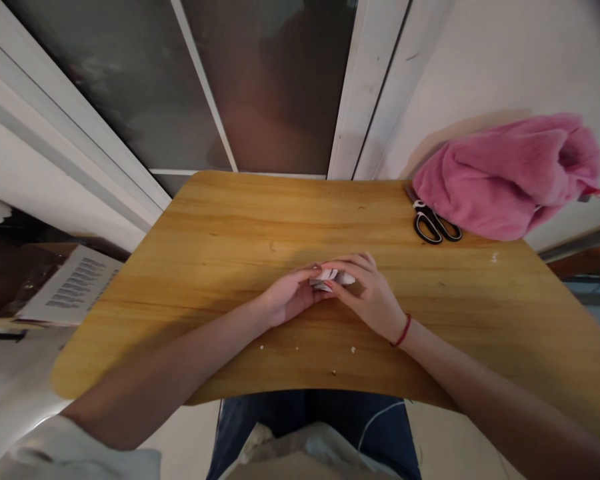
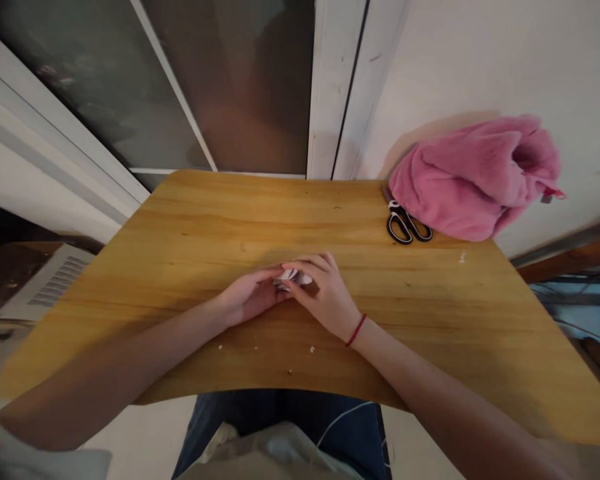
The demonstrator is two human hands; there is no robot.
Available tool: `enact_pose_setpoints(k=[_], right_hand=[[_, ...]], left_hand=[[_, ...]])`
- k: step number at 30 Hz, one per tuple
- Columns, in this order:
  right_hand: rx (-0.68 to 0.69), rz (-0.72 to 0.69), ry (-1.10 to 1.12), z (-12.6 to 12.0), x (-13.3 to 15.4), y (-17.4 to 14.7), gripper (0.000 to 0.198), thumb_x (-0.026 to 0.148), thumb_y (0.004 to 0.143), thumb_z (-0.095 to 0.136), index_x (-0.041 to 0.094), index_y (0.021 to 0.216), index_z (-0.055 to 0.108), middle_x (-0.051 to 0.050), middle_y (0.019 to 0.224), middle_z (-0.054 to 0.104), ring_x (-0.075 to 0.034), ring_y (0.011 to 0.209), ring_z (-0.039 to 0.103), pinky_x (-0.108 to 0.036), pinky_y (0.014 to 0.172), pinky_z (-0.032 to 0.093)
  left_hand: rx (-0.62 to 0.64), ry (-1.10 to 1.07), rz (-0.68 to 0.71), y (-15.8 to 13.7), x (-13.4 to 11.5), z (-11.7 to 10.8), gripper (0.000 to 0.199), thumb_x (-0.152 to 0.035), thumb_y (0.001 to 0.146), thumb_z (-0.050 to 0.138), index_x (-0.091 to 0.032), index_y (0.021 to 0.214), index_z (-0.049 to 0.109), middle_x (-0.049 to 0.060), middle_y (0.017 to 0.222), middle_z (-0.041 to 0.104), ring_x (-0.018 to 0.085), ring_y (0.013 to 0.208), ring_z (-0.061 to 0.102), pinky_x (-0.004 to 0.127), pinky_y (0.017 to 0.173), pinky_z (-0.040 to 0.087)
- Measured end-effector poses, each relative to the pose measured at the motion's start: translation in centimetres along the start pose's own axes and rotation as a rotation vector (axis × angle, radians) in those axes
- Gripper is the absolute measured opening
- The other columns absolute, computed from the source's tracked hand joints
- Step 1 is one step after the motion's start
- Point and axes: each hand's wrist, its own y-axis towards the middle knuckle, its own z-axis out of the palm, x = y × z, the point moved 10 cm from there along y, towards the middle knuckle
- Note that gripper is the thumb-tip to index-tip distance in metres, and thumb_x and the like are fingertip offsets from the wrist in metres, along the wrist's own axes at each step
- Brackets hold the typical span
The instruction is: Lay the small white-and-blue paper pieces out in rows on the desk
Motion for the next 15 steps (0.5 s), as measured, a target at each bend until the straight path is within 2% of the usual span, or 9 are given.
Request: enact_pose_setpoints(k=[7, 11, 15], right_hand=[[-0.019, 0.039, 0.001, -0.9, -0.4, 0.1, 0.026, 0.024, 0.084, 0.060, 0.023, 0.110, 0.058, -0.006, 0.108, 0.060, -0.021, 0.103, 0.051, -0.040, 0.092, 0.041], [-0.015, 0.076, 0.033, -0.9, -0.9, 0.1, 0.030, 0.022, 0.082, 0.062, 0.022, 0.111, 0.055, -0.006, 0.107, 0.060, -0.021, 0.098, 0.052, -0.038, 0.085, 0.045], [-0.001, 0.092, 0.083, -0.6, -1.0, 0.0, 0.025, 0.020, 0.083, 0.060, 0.023, 0.107, 0.057, -0.005, 0.100, 0.061, -0.018, 0.088, 0.053, -0.033, 0.076, 0.046]], left_hand=[[-0.058, -0.014, 0.034, 0.0, -0.6, -0.8, 0.020, -0.005, 0.085, 0.047, -0.009, 0.093, 0.065, 0.008, 0.093, 0.066, 0.014, 0.081, 0.063, 0.028, 0.079, 0.050], [-0.096, -0.037, 0.017, 0.1, -0.6, -1.2, 0.019, -0.008, 0.087, 0.045, -0.010, 0.091, 0.063, 0.009, 0.093, 0.066, 0.014, 0.076, 0.063, 0.027, 0.075, 0.051], [-0.092, -0.054, 0.024, 0.1, -0.7, -1.2, 0.020, -0.008, 0.087, 0.044, -0.009, 0.094, 0.063, 0.009, 0.095, 0.066, 0.014, 0.078, 0.063, 0.027, 0.076, 0.052]])
